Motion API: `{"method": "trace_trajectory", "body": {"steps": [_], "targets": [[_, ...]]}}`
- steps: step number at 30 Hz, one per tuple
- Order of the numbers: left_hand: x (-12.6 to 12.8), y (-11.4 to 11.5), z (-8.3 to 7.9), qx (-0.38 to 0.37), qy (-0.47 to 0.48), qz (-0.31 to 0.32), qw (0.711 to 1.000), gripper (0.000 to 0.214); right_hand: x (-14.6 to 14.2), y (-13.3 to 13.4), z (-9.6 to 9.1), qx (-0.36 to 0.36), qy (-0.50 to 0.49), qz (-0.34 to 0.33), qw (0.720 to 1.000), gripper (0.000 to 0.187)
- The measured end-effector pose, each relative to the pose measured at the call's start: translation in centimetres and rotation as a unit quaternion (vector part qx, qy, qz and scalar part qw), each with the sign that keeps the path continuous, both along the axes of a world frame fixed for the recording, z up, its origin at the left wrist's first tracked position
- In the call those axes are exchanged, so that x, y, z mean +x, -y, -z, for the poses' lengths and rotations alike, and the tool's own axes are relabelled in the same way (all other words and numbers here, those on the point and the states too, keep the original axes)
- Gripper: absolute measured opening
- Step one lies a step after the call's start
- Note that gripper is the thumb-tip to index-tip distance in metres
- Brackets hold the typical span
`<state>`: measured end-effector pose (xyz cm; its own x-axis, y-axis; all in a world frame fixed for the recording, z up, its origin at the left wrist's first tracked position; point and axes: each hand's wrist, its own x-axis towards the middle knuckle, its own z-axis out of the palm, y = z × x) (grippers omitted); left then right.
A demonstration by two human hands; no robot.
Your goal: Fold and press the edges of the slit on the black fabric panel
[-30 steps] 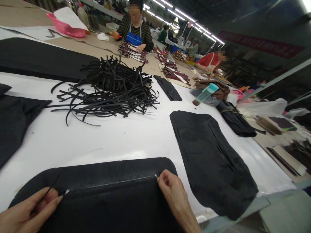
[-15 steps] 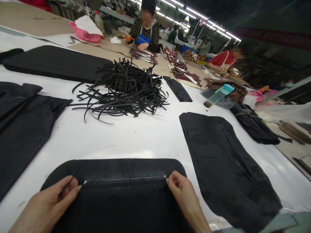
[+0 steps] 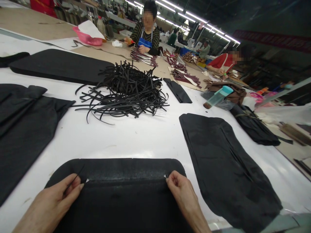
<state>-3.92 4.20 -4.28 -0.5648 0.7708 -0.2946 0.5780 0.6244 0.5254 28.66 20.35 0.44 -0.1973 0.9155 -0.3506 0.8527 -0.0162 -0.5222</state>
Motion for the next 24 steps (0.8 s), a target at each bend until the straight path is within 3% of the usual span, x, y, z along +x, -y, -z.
{"method": "trace_trajectory", "body": {"steps": [3,8,11,14,16,19,21,24], "targets": [[0.3,0.0,-1.2,-0.059,-0.01,0.043,0.997,0.026,-0.1,0.1,-0.1,0.007,0.01,-0.005,1.0,0.023],[0.9,-0.6,-3.3,-0.07,-0.055,0.035,0.995,0.026,0.2,0.5,0.1,0.075,0.083,-0.017,0.994,0.023],[0.5,-0.2,-3.3,-0.032,-0.053,0.027,0.998,0.027,0.8,1.1,0.4,0.13,0.091,-0.037,0.987,0.021],[0.4,0.9,-2.5,0.075,-0.119,0.032,0.99,0.028,0.5,2.1,0.3,0.262,0.073,-0.078,0.959,0.02],[1.3,1.2,-2.4,0.177,-0.188,0.098,0.961,0.028,-0.7,3.0,0.1,0.357,0.051,-0.146,0.921,0.024],[4.4,0.2,-3.3,0.301,-0.226,0.301,0.876,0.044,-3.7,4.6,0.4,0.431,0.007,-0.251,0.867,0.034],[6.5,-1.0,-4.0,0.315,-0.229,0.39,0.834,0.057,-5.6,5.5,1.1,0.452,0.003,-0.276,0.848,0.037],[8.3,-2.2,-4.3,0.315,-0.234,0.434,0.811,0.062,-6.9,6.3,2.3,0.48,0.018,-0.291,0.827,0.035]]}}
